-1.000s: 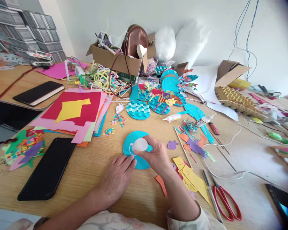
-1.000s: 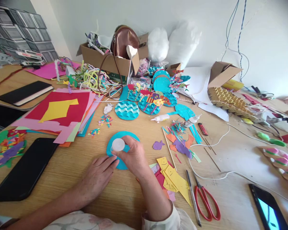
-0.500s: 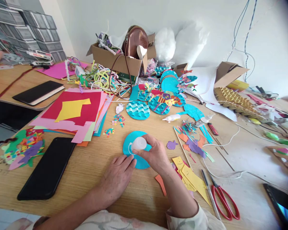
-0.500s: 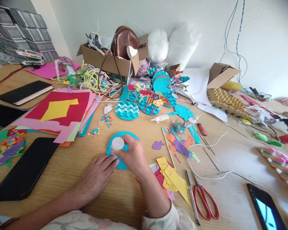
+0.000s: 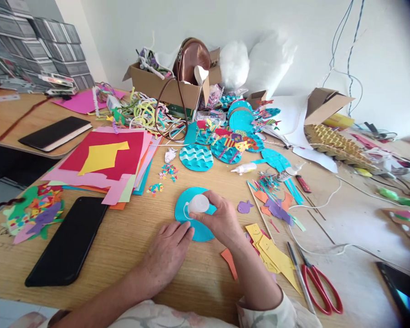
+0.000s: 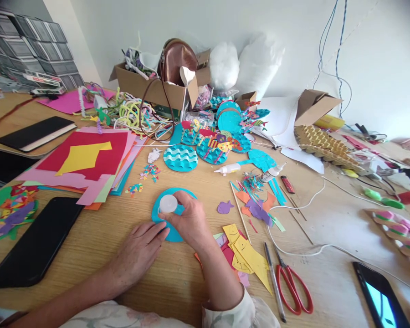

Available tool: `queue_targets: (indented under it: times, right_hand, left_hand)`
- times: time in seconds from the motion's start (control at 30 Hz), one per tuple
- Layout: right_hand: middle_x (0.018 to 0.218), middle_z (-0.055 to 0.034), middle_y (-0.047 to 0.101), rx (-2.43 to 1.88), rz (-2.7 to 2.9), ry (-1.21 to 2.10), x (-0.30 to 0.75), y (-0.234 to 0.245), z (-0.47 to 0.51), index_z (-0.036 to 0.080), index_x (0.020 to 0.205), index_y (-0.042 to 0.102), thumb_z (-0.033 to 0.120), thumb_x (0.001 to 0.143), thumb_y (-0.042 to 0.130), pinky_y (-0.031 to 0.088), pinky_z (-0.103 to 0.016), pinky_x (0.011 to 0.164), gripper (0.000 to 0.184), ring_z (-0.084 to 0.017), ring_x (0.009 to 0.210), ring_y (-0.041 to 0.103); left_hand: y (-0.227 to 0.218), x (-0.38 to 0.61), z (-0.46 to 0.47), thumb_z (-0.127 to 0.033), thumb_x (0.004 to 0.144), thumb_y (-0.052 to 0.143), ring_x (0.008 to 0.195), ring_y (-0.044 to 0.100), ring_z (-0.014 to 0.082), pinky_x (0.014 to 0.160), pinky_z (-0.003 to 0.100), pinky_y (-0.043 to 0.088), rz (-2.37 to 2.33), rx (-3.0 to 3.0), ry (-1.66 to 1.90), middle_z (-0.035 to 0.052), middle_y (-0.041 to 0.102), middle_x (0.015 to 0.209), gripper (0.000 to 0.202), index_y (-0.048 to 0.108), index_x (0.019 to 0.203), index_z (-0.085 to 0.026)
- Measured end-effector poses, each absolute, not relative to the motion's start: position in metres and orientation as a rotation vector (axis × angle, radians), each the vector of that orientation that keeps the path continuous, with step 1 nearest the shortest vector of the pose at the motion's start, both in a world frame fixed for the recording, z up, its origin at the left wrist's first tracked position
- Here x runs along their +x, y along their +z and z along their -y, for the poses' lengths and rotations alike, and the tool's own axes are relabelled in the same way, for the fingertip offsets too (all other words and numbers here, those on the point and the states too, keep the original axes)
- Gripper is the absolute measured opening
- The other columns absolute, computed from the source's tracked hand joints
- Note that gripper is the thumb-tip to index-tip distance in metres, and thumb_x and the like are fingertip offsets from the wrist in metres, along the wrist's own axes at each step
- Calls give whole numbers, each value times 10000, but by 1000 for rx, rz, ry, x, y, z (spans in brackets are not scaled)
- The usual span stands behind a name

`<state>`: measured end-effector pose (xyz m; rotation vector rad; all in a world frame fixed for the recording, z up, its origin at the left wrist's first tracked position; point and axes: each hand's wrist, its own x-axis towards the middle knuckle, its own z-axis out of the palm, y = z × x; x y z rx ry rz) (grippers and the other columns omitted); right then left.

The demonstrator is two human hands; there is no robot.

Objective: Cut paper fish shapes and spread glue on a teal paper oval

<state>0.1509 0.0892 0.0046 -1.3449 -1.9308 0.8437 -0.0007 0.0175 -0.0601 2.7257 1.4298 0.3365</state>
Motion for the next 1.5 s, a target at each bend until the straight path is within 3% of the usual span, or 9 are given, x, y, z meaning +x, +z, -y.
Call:
queue_targets:
  times: [1.5]
  right_hand:
    - [662,36,592,-1311,1940,885,149,3,-88,196,700,573,287,641,732,395,-222,588,192,-136,633,540]
  left_hand:
    - [-60,-1,-17,-108,844,489,1028,526,246,831,386,432,-1438,2719,359,90,603,1147,316,526,1156,-144]
